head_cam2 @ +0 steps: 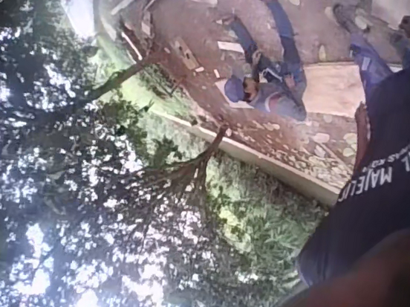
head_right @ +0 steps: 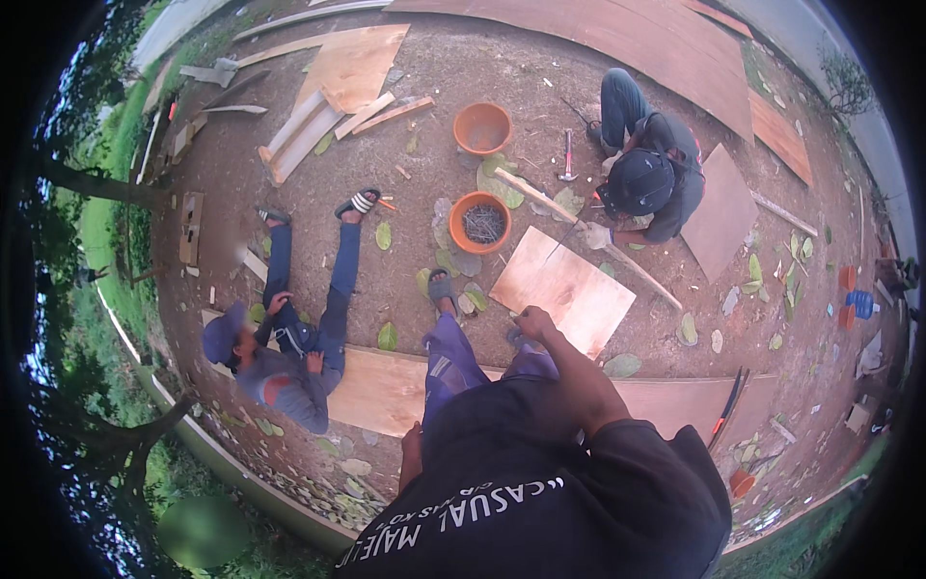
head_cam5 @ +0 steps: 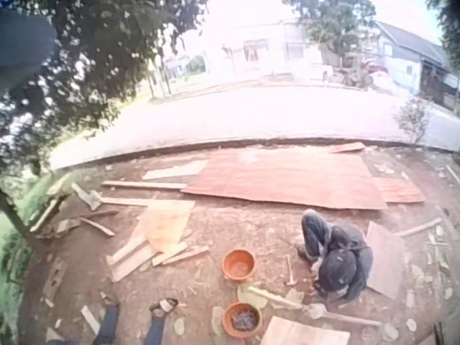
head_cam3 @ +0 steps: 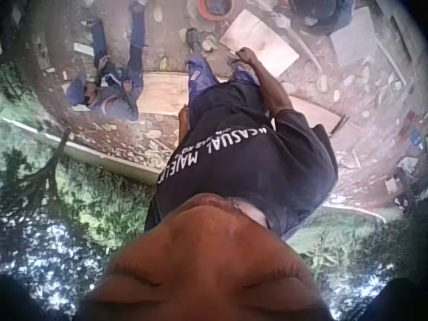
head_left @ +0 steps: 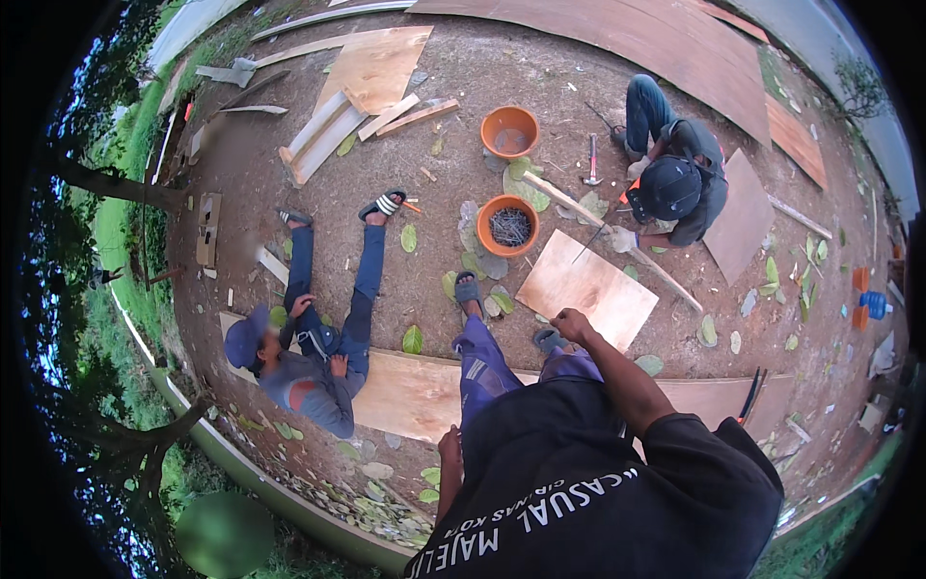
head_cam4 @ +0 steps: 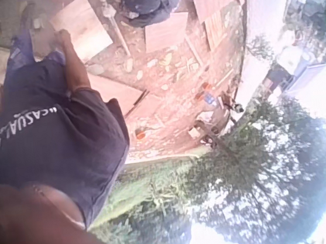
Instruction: The person measures a wooden plank with a tape measure, marks it, and then uses a hand saw to cut the plank. The person then picks up the cut piece of wood.
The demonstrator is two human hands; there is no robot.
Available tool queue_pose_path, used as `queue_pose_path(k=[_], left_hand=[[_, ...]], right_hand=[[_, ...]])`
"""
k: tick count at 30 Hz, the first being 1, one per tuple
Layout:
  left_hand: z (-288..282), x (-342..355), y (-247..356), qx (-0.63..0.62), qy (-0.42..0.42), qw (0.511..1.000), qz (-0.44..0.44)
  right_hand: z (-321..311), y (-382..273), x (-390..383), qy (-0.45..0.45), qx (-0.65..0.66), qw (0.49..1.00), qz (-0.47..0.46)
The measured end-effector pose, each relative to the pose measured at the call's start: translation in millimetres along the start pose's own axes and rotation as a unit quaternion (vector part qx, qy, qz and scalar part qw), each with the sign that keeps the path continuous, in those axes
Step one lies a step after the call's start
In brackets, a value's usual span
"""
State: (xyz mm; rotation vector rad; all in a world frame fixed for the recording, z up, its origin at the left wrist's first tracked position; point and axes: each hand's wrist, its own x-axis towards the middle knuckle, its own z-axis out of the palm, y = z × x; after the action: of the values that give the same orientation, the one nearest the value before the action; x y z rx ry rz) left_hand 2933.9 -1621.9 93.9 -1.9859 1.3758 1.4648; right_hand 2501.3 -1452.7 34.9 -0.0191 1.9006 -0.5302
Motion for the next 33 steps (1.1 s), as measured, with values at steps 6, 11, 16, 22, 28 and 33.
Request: queue_pose_path(k=[6, 11, 16, 22, 28, 33], left_hand=[[-68, 108, 46, 0.172, -0.138, 0.97, 0.103], [-105, 191, 245, -0.004, -0.09, 0.996, -0.023], [-107, 264, 324, -0.096, -0.033, 0.995, 0.02], [-106, 248, 237, 0.144, -0.069, 0.953, -0.258], [114, 435, 187, 0.453, -0.182, 0.849, 0.203], [323, 678, 165, 0.565, 0.159, 0.576, 0.569]], right_hand=[[-39, -53, 101, 0.15, 0.036, 0.988, 0.022], [-78, -95, 219, 0.25, 0.008, 0.968, -0.013], [-112, -122, 349, 0.14, -0.078, 0.987, 0.026], [-164, -117, 490, 0.524, -0.099, 0.835, -0.135], [-225, -79, 601, 0.233, -0.2, 0.952, 0.008], [-247, -37, 674, -0.033, -0.209, 0.974, 0.087]])
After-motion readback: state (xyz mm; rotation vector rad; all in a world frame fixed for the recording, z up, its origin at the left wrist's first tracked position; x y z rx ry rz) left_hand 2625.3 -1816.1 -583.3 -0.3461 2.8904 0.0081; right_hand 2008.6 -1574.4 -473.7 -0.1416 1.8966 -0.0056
